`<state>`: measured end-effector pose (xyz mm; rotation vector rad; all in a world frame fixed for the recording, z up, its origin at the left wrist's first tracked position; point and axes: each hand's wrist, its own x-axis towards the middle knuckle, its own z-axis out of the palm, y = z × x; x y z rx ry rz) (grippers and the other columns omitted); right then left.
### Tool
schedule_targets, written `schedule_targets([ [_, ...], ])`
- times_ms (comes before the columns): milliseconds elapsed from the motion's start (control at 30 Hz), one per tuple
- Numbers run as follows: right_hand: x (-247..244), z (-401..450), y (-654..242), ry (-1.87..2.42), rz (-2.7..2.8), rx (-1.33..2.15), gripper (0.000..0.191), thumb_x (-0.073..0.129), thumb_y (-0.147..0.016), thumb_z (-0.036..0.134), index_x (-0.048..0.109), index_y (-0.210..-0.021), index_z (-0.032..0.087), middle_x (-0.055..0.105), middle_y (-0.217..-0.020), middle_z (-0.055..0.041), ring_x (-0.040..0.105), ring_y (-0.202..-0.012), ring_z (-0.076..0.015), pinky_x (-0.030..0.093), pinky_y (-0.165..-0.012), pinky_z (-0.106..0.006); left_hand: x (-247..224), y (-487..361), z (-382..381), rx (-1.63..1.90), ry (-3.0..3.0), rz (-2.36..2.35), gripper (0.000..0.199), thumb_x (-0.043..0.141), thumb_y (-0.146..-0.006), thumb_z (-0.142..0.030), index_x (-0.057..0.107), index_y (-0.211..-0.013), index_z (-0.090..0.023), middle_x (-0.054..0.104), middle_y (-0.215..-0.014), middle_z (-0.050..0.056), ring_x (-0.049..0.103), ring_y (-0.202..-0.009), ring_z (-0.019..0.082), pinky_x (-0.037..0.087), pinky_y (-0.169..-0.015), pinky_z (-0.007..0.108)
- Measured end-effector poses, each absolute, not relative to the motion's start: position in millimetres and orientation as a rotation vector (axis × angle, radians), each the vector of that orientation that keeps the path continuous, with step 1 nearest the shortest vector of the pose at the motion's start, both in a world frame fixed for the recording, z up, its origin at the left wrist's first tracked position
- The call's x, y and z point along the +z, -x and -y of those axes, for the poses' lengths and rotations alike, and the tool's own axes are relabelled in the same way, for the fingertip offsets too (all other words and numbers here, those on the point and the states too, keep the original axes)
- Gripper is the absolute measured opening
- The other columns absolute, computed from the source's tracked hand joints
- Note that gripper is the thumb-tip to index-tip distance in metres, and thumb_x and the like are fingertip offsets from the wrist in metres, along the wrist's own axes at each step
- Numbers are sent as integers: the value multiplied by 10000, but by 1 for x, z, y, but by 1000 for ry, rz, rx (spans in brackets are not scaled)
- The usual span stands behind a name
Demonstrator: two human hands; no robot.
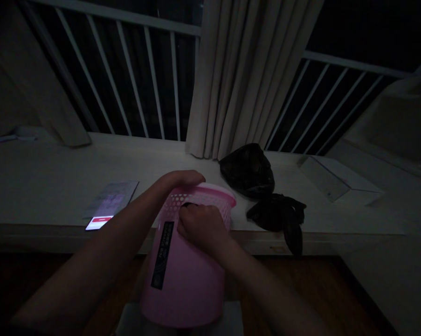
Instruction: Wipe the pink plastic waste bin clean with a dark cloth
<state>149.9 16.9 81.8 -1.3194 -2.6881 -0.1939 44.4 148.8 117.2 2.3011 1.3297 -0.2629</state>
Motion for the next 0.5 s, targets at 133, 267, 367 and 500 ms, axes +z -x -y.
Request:
schedule_targets([
  [133, 49, 41, -149, 1011, 2824, -62, 166, 544, -894, 289, 623, -790, 187, 679, -728, -35, 608, -622, -179, 358, -515, -283, 120, -43, -146, -258, -2223, -1334, 395, 386, -800, -218, 652, -1058, -82, 676, -1012, 149, 610, -849, 227, 488, -812, 347],
  [267, 11, 92, -146, 627, 2942, 83, 206, 571, -897, 310, 605, -720, 211, 647, -637, 8, 542, -517, -145, 299, -423, -264, 123, -42, -141, -234, -2167, -1341, 376, 370, -806, -210, 659, -1007, -78, 658, -1035, 155, 605, -797, 203, 488, -767, 336],
  [367, -17, 109, -147, 604, 3014, 195, 285, 589, -898, 355, 588, -651, 214, 602, -540, 36, 490, -431, -115, 227, -371, -238, 123, -41, -142, -228, -2156, -1341, 362, 365, -809, -212, 661, -968, -76, 653, -1059, 155, 597, -787, 198, 488, -743, 329],
  [500, -31, 111, -153, 585, 3007, 257, 288, 589, -892, 406, 592, -668, 224, 607, -552, 44, 498, -435, -104, 240, -384, -216, 121, -40, -145, -226, -2213, -1344, 354, 367, -819, -216, 660, -959, -73, 641, -1080, 164, 584, -833, 210, 479, -808, 348],
])
